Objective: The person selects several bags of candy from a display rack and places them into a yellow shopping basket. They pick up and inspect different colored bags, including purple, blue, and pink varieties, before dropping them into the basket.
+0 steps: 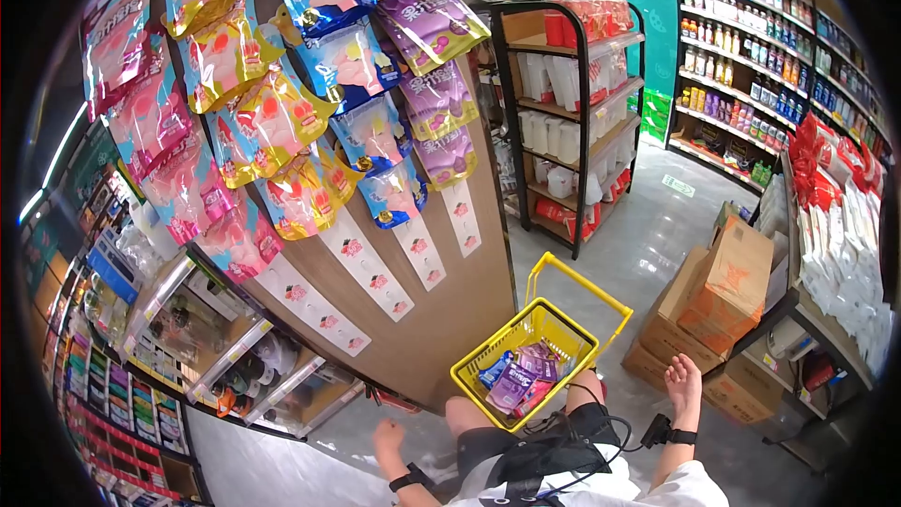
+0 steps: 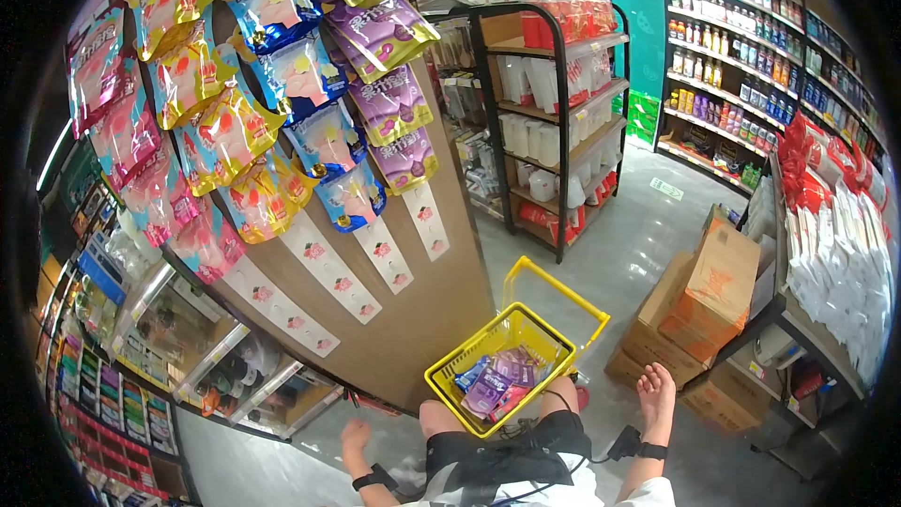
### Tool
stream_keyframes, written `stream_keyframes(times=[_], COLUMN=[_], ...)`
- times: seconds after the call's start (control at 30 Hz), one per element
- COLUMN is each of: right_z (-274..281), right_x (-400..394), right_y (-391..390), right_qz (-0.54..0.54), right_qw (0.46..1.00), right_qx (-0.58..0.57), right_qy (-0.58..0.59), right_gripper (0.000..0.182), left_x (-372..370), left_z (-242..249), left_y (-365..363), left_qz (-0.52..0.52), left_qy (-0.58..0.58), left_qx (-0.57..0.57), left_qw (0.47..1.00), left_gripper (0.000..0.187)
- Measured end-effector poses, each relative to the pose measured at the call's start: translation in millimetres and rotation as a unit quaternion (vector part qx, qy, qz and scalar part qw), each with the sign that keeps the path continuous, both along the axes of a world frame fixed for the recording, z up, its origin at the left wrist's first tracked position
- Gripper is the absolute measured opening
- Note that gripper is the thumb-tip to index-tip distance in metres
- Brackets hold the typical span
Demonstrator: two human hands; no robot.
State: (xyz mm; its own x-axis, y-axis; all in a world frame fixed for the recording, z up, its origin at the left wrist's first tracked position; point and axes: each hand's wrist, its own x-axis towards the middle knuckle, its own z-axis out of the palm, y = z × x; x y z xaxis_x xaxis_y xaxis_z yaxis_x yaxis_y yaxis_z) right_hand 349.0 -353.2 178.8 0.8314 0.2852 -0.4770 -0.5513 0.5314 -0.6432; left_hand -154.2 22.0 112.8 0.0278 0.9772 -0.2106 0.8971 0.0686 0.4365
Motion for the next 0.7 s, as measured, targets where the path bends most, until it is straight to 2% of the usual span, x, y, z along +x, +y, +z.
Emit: stream_keyframes(times=[0.07, 0.2, 0.3, 0.4, 0.5, 0.6, 0.7], right_z=[1, 5, 13, 18, 19, 20, 22], right_x=[1, 0, -9, -16, -20, -21, -23], right_y=[-5, 2, 14, 21, 26, 31, 38], right_qz=[-0.012, -0.015, 0.008, 0.037, 0.045, 0.051, 0.059], right_qw=[1.000, 1.000, 0.999, 0.997, 0.997, 0.996, 0.996], right_qx=[0.001, 0.013, 0.010, -0.002, -0.017, -0.028, -0.024], right_qy=[0.016, -0.006, -0.044, -0.064, -0.067, -0.069, -0.069], right_gripper=[0.017, 0.016, 0.017, 0.017, 0.016, 0.016, 0.015], left_x=[32, 70, 83, 96, 92, 88, 90], left_z=[40, 56, 81, 145, 164, 185, 208], left_y=[-12, -20, -28, -44, -46, -55, -67], left_qz=[-0.083, -0.192, -0.216, -0.202, -0.218, -0.232, -0.278], left_qy=[-0.042, -0.079, -0.099, -0.183, -0.191, -0.233, -0.266], left_qx=[-0.055, -0.143, -0.175, -0.157, -0.100, -0.150, -0.132], left_qw=[0.994, 0.968, 0.956, 0.949, 0.952, 0.932, 0.914], left_gripper=[0.047, 0.054, 0.054, 0.054, 0.053, 0.052, 0.050])
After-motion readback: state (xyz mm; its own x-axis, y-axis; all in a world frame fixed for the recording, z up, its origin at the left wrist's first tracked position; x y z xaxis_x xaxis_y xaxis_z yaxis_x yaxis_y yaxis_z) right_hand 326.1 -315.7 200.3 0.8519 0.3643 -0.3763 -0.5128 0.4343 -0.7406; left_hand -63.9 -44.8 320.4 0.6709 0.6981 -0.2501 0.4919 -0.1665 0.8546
